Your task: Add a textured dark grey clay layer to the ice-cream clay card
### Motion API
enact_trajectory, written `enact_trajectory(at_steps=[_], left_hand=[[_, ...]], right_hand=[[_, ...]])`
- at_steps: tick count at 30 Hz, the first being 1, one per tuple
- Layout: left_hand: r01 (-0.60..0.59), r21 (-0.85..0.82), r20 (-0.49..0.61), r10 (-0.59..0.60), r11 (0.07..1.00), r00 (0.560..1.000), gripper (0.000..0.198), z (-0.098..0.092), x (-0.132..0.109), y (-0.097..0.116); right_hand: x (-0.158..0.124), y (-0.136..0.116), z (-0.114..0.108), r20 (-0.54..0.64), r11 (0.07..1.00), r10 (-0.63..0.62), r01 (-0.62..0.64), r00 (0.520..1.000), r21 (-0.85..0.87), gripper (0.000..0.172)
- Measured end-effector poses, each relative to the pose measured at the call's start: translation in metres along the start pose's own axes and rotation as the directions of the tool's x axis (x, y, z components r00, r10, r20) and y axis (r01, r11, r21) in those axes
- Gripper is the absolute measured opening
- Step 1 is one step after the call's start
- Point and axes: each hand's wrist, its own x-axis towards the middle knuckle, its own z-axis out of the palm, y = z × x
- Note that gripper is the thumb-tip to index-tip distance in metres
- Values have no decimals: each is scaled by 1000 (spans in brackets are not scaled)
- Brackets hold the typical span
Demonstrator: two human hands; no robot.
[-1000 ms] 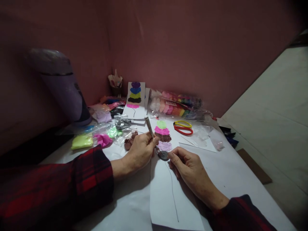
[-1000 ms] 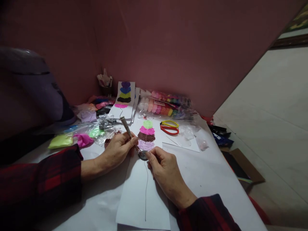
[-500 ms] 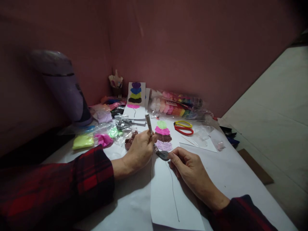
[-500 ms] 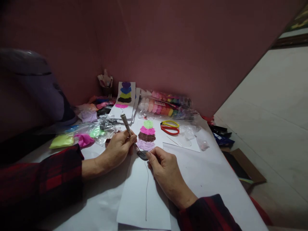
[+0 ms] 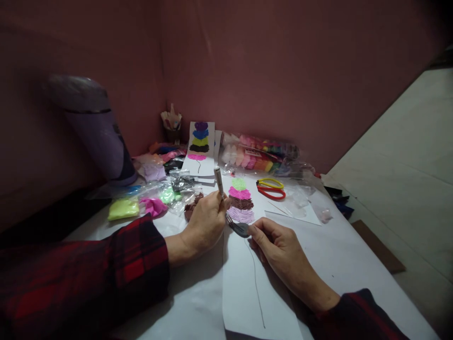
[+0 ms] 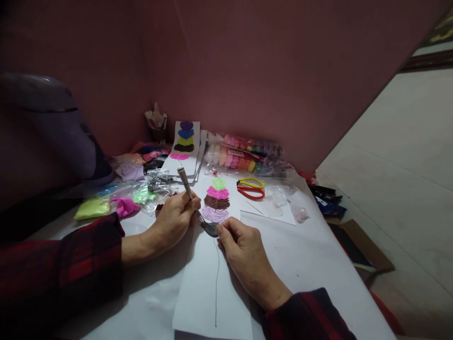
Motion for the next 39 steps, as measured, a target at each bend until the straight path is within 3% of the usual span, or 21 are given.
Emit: enact_trajectory(at_steps=[17, 28, 35, 39], left_hand=[[-50, -25, -50, 49, 998, 998, 22, 1, -1, -4], [-155, -187, -239, 109, 970, 965, 22, 2, -2, -6], [-186, -157, -130, 167, 970, 977, 24, 4, -1, -5], [-124, -177, -80, 112, 976, 991, 26, 5, 0, -6]], right_hand=[[0, -2, 0, -1, 1000, -15, 15, 1000, -14, 33], [0, -2, 0, -16, 999, 20, -19, 1000, 38, 33], [1, -2, 1, -68, 982, 92, -79, 993, 174, 34], [1, -1, 1, -62, 985, 77, -66, 995, 160, 34]])
